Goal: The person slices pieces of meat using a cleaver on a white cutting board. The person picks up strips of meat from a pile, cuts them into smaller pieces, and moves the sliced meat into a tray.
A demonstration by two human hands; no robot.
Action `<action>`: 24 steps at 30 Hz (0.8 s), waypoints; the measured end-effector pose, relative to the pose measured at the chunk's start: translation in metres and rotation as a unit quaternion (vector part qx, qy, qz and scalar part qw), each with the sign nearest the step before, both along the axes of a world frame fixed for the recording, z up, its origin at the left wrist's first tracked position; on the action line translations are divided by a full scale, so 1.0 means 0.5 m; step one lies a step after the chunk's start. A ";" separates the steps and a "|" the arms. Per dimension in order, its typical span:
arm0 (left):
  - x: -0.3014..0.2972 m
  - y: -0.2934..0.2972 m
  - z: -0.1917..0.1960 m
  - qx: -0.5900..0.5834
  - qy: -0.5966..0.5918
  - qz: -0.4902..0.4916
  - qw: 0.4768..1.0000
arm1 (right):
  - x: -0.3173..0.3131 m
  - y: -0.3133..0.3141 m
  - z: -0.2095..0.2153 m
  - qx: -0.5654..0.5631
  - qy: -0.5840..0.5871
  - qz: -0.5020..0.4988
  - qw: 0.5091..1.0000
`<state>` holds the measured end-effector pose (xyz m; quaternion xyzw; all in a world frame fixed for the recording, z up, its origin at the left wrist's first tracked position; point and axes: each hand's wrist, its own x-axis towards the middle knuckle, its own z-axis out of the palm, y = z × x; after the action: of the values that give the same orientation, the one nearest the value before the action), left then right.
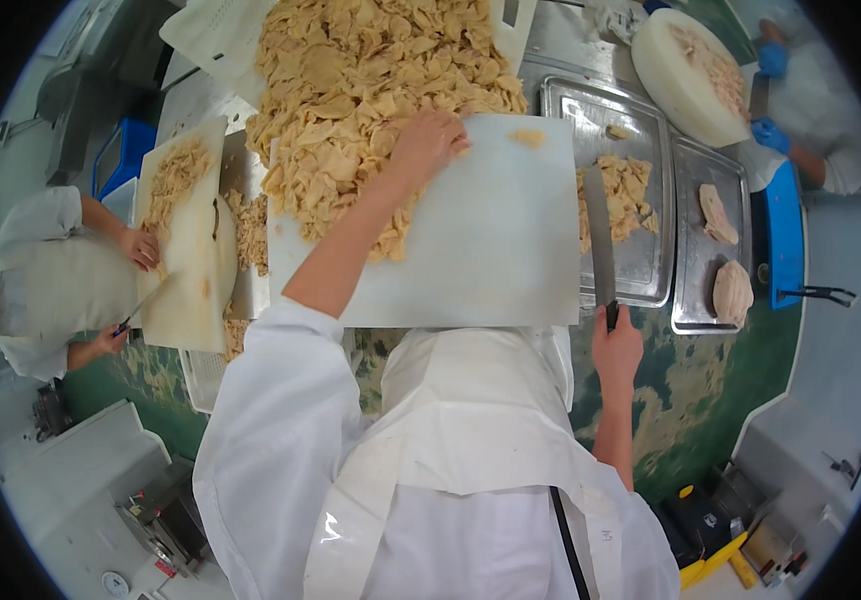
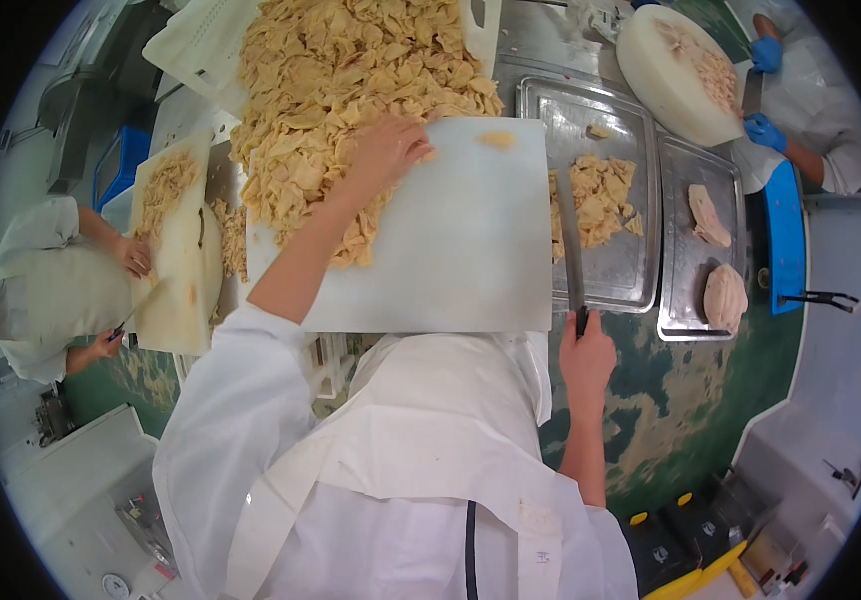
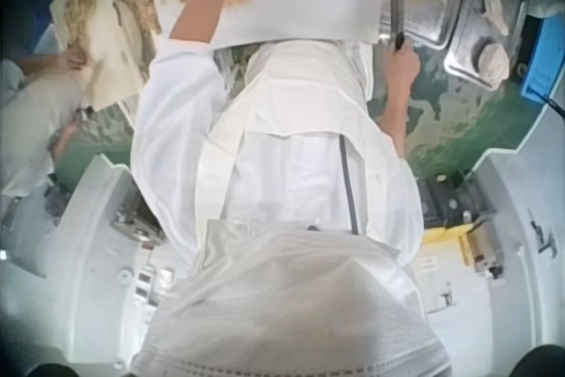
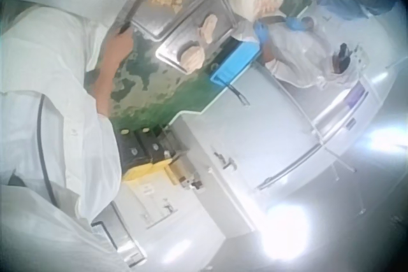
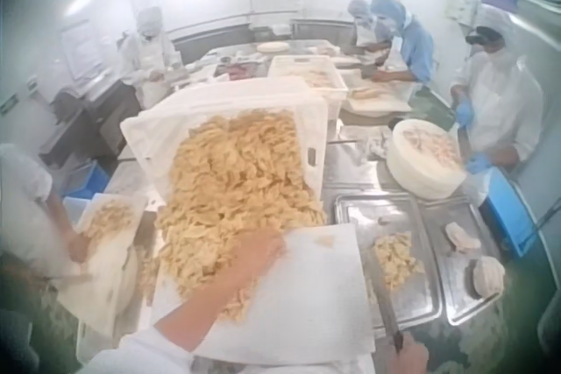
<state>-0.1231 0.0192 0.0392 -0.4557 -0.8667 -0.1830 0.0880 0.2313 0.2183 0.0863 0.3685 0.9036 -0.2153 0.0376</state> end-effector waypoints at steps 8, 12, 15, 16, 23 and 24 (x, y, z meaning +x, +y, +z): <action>0.195 0.090 -0.061 0.151 -0.093 -0.002 0.984 | 0.016 -0.045 -0.003 -0.078 0.002 -0.015 0.997; 0.224 0.078 -0.072 0.122 -0.142 -0.007 0.982 | 0.021 -0.032 -0.018 -0.089 0.045 -0.019 0.995; 0.164 0.029 -0.089 0.032 -0.083 -0.056 0.994 | 0.016 -0.033 -0.018 -0.085 0.028 -0.016 0.996; 0.152 0.023 -0.090 -0.045 -0.120 -0.090 0.988 | 0.015 -0.033 -0.017 -0.085 0.028 -0.018 0.996; 0.172 0.084 -0.104 0.022 -0.127 -0.169 0.977 | 0.026 -0.037 -0.013 -0.105 0.048 -0.018 0.993; 0.183 0.083 -0.102 0.027 -0.138 -0.144 0.979 | 0.030 -0.038 -0.013 -0.106 0.052 -0.022 0.993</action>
<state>-0.0315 0.0609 -0.0118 -0.5436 -0.7905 -0.2781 -0.0480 0.2463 0.1994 0.0800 0.3707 0.8679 -0.3298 0.0244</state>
